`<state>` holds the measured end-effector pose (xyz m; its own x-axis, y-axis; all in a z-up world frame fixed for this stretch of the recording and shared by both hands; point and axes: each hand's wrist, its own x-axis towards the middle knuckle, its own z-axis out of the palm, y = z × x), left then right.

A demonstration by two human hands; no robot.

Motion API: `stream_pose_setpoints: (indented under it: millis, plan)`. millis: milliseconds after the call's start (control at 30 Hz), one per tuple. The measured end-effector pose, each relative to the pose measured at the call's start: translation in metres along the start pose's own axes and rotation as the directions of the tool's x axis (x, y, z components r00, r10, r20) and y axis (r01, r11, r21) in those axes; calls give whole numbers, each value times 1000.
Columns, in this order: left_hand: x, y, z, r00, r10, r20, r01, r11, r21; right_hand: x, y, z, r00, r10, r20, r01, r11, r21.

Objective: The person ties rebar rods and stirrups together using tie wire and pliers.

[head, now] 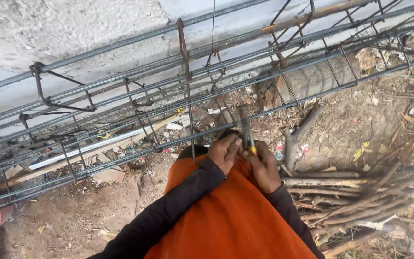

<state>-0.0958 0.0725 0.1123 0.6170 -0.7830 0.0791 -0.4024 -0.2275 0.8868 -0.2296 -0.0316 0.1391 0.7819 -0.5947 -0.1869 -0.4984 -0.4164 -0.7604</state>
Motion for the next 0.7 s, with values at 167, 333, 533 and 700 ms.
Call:
stream_pose_setpoints:
  millis: [167, 333, 533, 700]
  plan:
    - [6, -9, -18, 930, -265, 256, 348, 859, -376, 44, -18, -44, 968, 242, -68, -63, 493, 868]
    - [12, -23, -5, 886, -359, 294, 461, 751, -473, 85, 43, -87, 942, 301, -146, -52, 563, 825]
    - [38, -16, 10, 876, -378, 300, 481, 725, -492, 102, 89, -106, 922, -183, -341, 205, 978, 29]
    - [60, 3, 33, 920, -263, 289, 378, 790, -483, 124, 52, -98, 979, 96, -178, 8, 862, 507]
